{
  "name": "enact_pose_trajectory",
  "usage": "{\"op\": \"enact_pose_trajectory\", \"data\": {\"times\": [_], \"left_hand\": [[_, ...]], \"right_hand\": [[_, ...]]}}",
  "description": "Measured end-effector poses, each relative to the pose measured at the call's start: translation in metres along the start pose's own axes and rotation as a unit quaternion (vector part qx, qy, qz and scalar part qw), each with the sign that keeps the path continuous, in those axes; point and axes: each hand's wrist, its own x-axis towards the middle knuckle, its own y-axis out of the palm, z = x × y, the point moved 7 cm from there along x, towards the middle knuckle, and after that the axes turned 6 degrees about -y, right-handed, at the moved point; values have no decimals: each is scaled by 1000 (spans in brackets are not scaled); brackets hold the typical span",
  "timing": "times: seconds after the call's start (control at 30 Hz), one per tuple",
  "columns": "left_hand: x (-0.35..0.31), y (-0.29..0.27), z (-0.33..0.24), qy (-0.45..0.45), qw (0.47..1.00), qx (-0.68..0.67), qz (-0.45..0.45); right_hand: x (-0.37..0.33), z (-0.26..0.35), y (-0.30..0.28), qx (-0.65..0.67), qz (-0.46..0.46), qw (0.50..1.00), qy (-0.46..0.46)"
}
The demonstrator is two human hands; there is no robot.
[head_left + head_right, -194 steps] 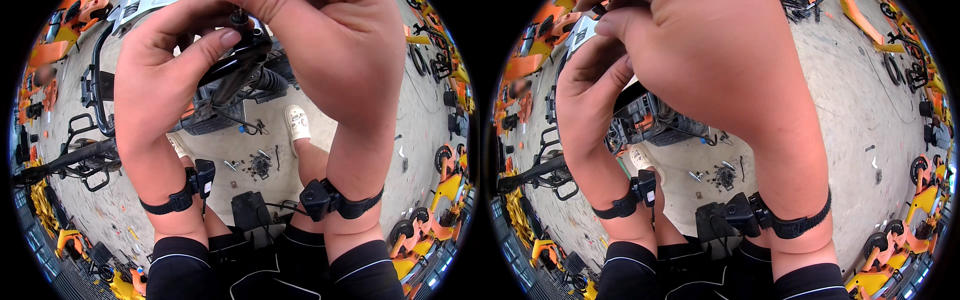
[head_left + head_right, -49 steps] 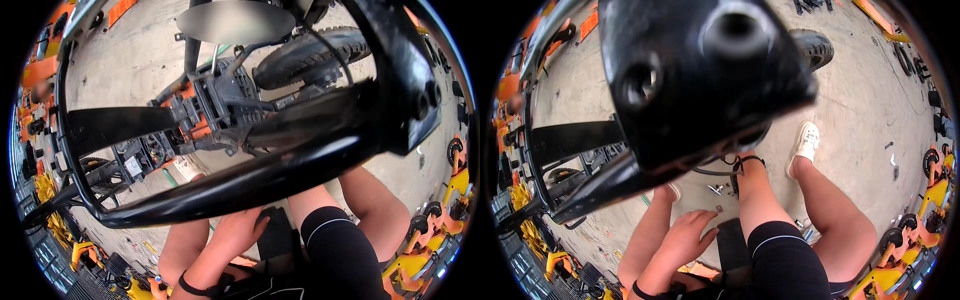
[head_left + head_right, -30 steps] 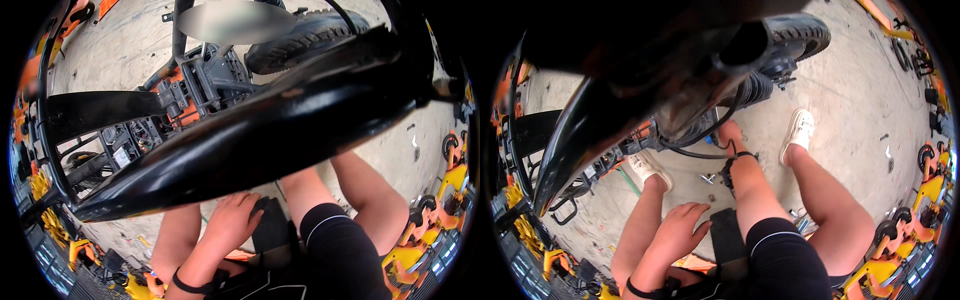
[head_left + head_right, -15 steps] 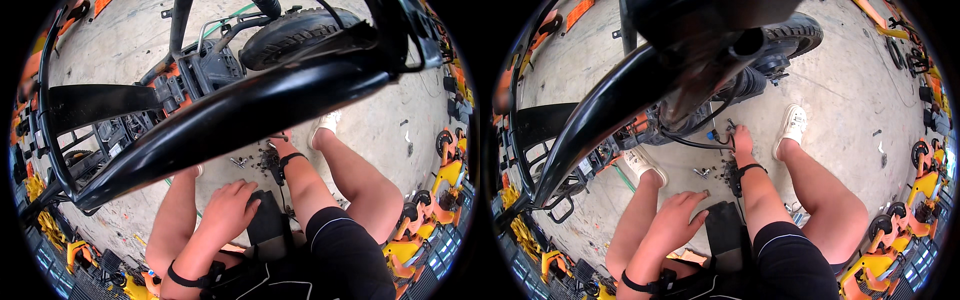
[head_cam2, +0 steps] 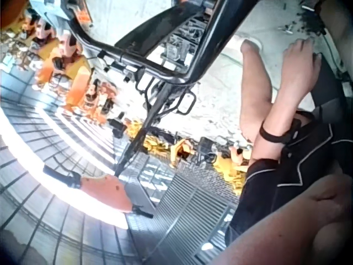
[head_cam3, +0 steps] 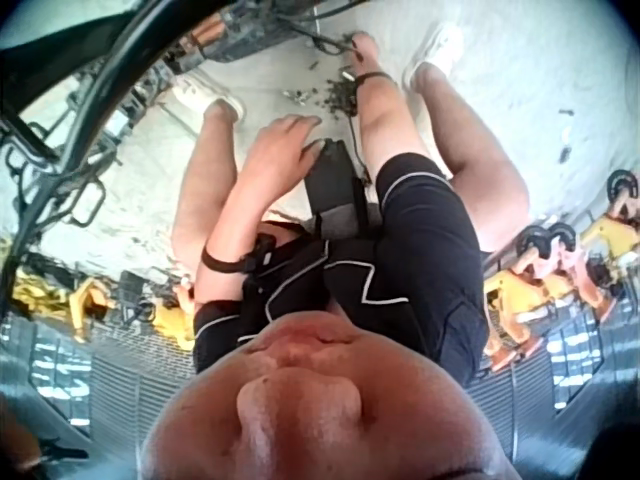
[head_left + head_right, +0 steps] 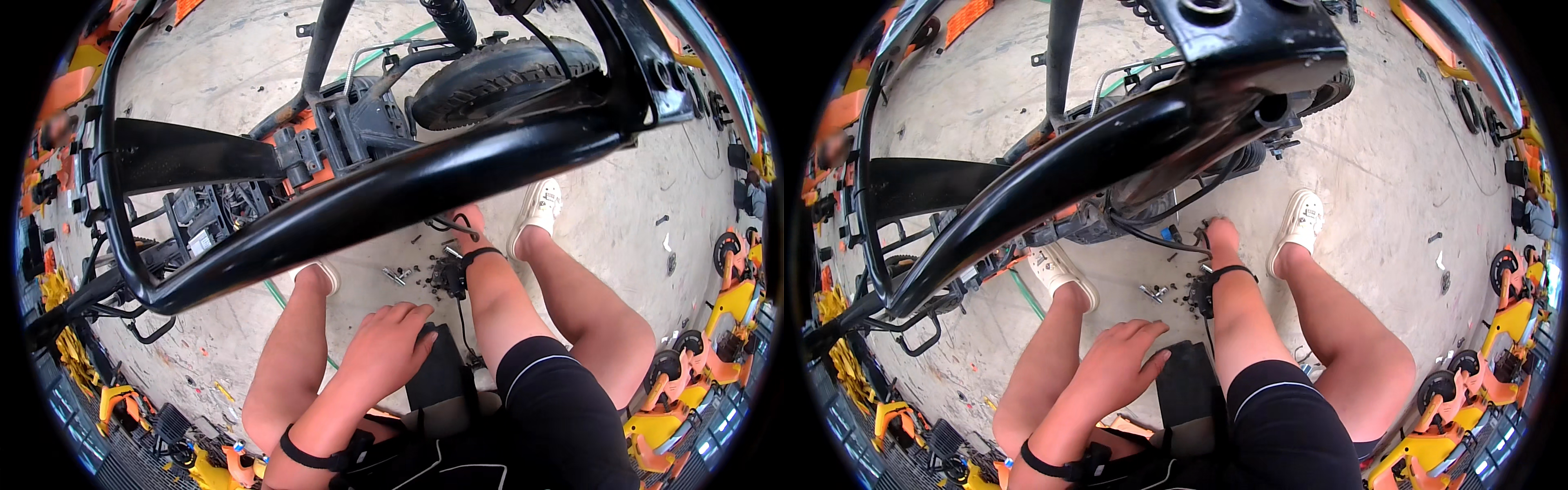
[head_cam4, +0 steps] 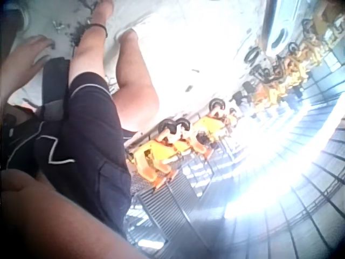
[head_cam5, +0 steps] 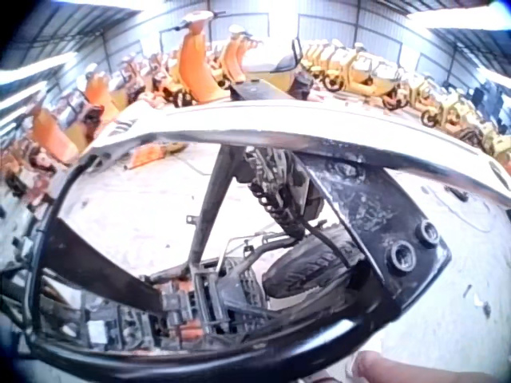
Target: The person is assembling a metal bracket onto a motorcycle frame, using an adjustable wrench to tighten components and then handling small pins and fasteners to secure a joint.
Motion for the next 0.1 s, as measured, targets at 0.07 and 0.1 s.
{"op": "enact_pose_trajectory", "data": {"times": [0.07,0.1], "left_hand": [[-2,6,1,1,1000,3,13],[-3,8,0,5,1000,18,13]], "right_hand": [[-13,-9,0,14,6,1000,3],[-22,-12,-4,10,6,1000,5]]}}
